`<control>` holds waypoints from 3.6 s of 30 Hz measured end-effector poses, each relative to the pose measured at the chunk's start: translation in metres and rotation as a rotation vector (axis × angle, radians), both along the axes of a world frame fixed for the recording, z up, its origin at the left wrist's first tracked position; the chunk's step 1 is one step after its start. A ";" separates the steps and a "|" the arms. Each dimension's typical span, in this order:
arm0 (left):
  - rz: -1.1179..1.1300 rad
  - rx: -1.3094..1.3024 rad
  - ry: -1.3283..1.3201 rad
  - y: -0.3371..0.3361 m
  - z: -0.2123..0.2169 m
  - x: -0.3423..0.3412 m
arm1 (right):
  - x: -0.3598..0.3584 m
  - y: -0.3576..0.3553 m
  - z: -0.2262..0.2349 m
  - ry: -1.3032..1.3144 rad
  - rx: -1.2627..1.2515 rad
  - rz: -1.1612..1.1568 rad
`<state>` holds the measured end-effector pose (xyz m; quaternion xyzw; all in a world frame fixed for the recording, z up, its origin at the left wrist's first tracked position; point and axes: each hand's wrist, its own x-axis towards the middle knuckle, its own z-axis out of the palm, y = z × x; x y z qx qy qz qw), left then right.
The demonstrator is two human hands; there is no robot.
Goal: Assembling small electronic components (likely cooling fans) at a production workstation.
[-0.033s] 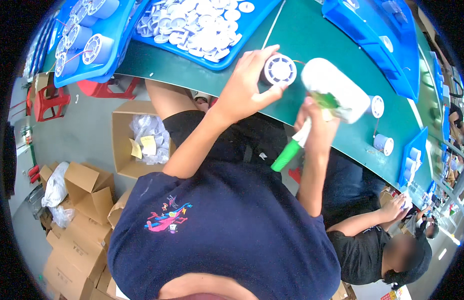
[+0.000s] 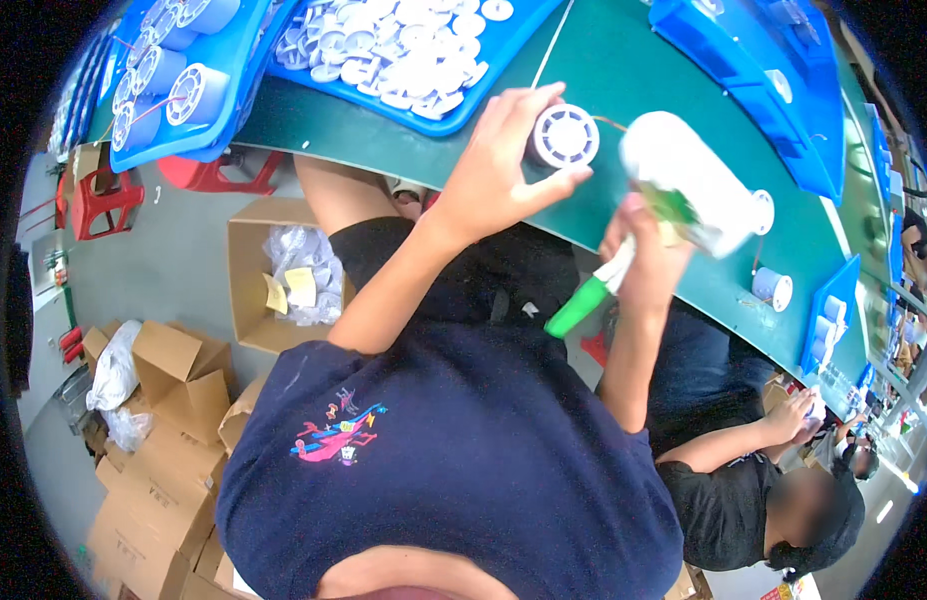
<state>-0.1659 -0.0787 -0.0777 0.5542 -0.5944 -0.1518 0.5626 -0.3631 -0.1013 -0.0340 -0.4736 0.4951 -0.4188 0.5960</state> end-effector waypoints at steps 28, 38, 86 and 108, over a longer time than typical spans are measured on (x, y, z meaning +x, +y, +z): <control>-0.099 0.054 0.105 -0.001 -0.002 0.003 | -0.005 0.003 0.013 -0.150 -0.015 0.030; -0.097 0.047 -0.007 -0.006 0.000 0.007 | 0.010 0.012 0.004 -0.150 0.000 0.004; -0.180 0.134 0.231 0.000 0.001 0.010 | 0.011 -0.027 0.017 0.042 0.040 0.177; -0.089 0.164 0.298 -0.011 0.013 0.000 | -0.050 -0.011 -0.012 0.384 -0.286 0.003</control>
